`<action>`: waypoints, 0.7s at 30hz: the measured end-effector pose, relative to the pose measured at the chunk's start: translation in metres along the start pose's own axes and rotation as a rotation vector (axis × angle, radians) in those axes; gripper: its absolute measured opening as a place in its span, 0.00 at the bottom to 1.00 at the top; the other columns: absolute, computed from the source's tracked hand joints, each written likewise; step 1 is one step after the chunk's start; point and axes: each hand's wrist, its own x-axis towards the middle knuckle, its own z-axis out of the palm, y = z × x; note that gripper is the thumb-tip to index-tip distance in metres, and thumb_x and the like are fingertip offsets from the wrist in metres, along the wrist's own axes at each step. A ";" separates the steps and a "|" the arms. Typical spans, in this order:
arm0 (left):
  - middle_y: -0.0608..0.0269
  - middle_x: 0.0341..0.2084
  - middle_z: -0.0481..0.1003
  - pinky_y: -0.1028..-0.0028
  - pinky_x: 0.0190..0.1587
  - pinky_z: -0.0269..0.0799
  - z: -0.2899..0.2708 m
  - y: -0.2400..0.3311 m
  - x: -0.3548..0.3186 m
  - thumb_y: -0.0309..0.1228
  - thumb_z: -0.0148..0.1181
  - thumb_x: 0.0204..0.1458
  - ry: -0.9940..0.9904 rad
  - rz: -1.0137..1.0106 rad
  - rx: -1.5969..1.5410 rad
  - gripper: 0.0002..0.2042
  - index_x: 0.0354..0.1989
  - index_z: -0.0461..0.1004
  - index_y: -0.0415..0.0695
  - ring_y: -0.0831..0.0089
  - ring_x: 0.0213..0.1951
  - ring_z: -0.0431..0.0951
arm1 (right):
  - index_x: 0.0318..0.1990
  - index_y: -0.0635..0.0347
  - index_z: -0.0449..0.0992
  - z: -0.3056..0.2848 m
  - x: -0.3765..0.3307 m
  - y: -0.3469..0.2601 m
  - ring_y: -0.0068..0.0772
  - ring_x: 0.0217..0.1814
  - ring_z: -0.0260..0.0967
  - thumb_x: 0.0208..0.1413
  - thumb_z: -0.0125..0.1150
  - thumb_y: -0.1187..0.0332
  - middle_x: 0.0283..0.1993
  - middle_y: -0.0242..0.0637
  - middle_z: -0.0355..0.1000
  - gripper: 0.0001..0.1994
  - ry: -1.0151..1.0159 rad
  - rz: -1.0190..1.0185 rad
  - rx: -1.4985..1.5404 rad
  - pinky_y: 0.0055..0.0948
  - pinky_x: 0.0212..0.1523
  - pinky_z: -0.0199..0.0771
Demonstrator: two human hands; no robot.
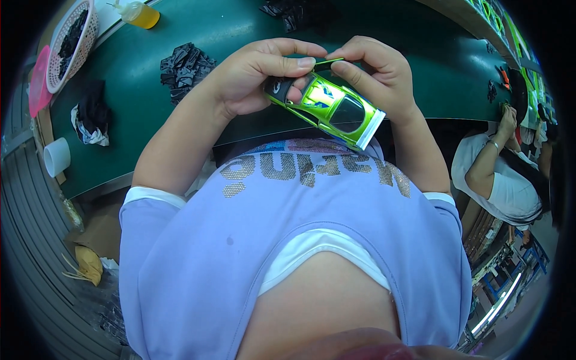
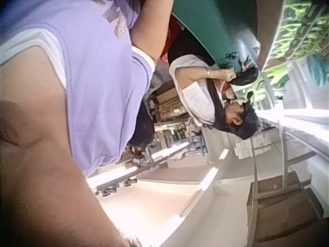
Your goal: The person assembles toy car bodies by attaching plastic components by hand, then applies liquid from a bottle onto small plastic parts on the table.
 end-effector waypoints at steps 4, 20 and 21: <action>0.63 0.21 0.74 0.79 0.35 0.73 0.008 0.002 0.000 0.29 0.54 0.59 0.025 -0.008 0.006 0.19 0.57 0.65 0.32 0.79 0.25 0.76 | 0.33 0.63 0.80 0.004 -0.002 0.003 0.21 0.32 0.72 0.52 0.66 0.73 0.29 0.33 0.74 0.03 0.048 -0.042 -0.011 0.18 0.33 0.70; 0.70 0.23 0.72 0.77 0.41 0.72 -0.005 -0.003 0.001 0.33 0.51 0.62 0.222 0.147 -0.006 0.17 0.56 0.69 0.38 0.83 0.29 0.72 | 0.44 0.61 0.79 0.015 0.016 0.023 0.26 0.39 0.77 0.55 0.65 0.70 0.39 0.36 0.77 0.10 0.121 0.514 0.681 0.23 0.40 0.79; 0.70 0.24 0.73 0.76 0.41 0.72 -0.006 0.000 0.002 0.32 0.54 0.61 0.240 0.202 -0.105 0.14 0.52 0.71 0.39 0.83 0.28 0.73 | 0.50 0.62 0.75 0.012 0.010 0.031 0.30 0.45 0.76 0.55 0.63 0.74 0.45 0.40 0.76 0.14 0.081 0.369 0.725 0.28 0.44 0.80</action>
